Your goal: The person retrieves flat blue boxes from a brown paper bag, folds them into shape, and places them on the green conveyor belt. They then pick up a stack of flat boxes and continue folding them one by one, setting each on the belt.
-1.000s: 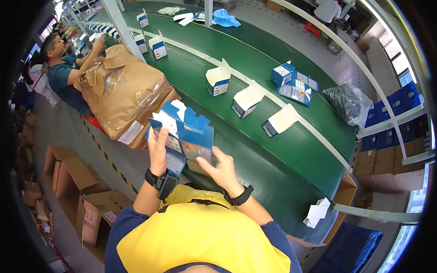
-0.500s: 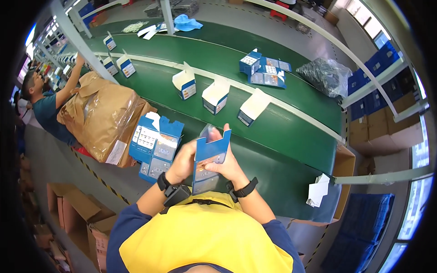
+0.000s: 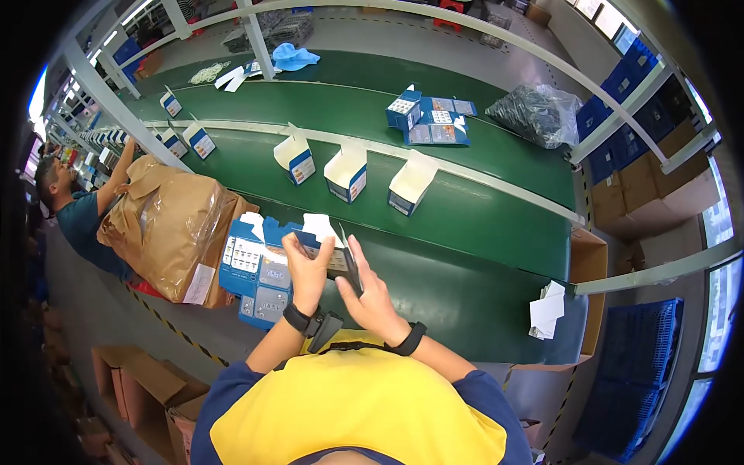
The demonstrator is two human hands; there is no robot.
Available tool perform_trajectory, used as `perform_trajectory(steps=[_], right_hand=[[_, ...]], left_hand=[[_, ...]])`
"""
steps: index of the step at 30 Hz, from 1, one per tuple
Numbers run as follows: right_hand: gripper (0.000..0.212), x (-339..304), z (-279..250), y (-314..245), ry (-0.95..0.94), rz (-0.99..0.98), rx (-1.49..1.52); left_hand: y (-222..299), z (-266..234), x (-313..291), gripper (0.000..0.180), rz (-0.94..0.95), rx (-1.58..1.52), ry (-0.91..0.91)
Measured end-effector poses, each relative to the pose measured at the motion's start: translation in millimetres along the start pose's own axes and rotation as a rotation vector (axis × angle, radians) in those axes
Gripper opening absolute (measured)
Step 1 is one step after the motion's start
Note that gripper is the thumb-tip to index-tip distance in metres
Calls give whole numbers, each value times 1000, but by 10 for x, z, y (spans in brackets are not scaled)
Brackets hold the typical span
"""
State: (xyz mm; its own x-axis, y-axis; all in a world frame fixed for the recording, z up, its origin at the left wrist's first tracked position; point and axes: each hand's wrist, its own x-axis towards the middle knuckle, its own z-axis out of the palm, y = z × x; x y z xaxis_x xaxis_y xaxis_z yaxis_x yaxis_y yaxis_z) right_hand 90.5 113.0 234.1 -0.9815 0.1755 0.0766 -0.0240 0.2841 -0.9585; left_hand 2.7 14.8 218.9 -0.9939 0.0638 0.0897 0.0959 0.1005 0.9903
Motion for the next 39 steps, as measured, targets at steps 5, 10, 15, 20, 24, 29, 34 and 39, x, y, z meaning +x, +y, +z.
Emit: perform_trajectory(steps=[5, 10, 15, 20, 24, 29, 34, 39], right_hand=[[90, 113, -124, -15, -161, -52, 407], [109, 173, -280, 151, -309, 84, 454], [129, 353, -308, 432, -13, -67, 405], [134, 352, -252, 376, 199, -58, 516], [134, 343, -234, 273, 292, -117, 449], [129, 283, -437, 59, 326, -47, 445], [123, 144, -501, -51, -5, -122, 493], [107, 156, -517, -185, -84, -95, 520]], left_hand=[[-59, -126, 27, 36, -186, -337, -147], [-65, -304, 53, 44, -209, -479, -453], [115, -101, -240, 55, -460, -915, -672], [35, -95, -373, 60, -282, -644, -1012], [22, -128, -224, 64, -271, -363, -1094], [28, -285, -92, 78, -82, -130, -976], [261, -339, 49, 96, 415, 179, -622], [208, -347, 102, 102, 744, 228, -519]])
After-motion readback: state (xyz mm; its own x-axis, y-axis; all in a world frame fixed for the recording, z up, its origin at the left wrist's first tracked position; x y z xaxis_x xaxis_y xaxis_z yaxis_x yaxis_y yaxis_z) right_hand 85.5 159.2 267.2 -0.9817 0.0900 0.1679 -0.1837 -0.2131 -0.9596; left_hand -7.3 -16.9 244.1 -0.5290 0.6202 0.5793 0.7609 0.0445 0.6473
